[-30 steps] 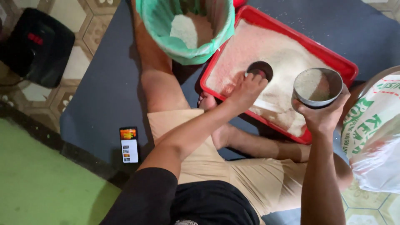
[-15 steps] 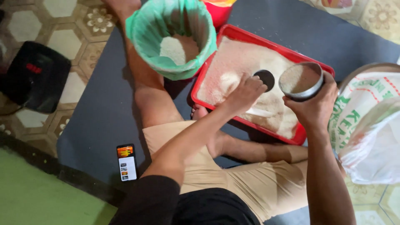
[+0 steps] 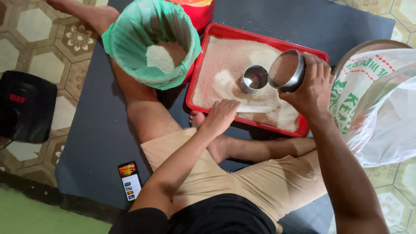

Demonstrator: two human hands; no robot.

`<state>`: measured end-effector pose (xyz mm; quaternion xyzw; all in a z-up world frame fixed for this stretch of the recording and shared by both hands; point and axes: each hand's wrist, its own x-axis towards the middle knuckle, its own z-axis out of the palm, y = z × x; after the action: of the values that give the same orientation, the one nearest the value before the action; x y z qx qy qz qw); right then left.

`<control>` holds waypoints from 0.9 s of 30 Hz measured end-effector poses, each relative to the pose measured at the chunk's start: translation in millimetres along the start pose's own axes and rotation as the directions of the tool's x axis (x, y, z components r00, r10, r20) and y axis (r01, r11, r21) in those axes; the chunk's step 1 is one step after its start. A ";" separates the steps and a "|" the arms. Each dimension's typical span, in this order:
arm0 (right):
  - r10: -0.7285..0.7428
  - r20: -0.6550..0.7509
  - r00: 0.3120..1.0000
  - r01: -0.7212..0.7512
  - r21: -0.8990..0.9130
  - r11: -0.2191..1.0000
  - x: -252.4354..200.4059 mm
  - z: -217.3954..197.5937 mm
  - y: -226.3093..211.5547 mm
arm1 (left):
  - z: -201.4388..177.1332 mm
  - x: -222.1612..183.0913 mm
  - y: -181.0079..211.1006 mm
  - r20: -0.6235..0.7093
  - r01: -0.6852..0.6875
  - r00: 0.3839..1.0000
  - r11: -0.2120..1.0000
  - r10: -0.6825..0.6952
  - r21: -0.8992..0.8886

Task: The person transfers grain from a tray into various bags and containers by scooping it with small cups, then tamps the grain into the cups with a stick before pouring it into the destination containers.

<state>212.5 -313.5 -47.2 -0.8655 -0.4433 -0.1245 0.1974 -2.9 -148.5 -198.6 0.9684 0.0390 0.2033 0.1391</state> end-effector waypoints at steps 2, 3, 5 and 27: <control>-0.010 0.028 1.000 0.011 -0.046 0.999 2.9 -1.3 -3.8 | 3.8 -3.7 -0.7 -0.009 0.008 1.000 1.000 -0.008 0.015; -0.032 0.044 0.999 0.035 -0.069 0.997 4.2 -2.3 -5.4 | 3.6 -4.6 -0.5 -0.007 -0.003 1.000 1.000 0.004 0.023; -0.052 0.063 0.997 0.058 -0.094 0.994 5.4 -0.4 -5.8 | 7.1 -6.9 -0.1 -0.005 -0.015 1.000 1.000 0.015 0.028; -0.142 0.304 0.942 0.244 -0.333 0.911 15.4 5.5 -13.5 | 7.7 -3.4 -17.7 -0.185 0.153 0.971 0.988 -0.152 -0.011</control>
<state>210.5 -292.9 -42.9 -0.8472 -0.5194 -0.1033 -0.0435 -3.2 -133.9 -211.6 0.9396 0.1265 0.2812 0.1484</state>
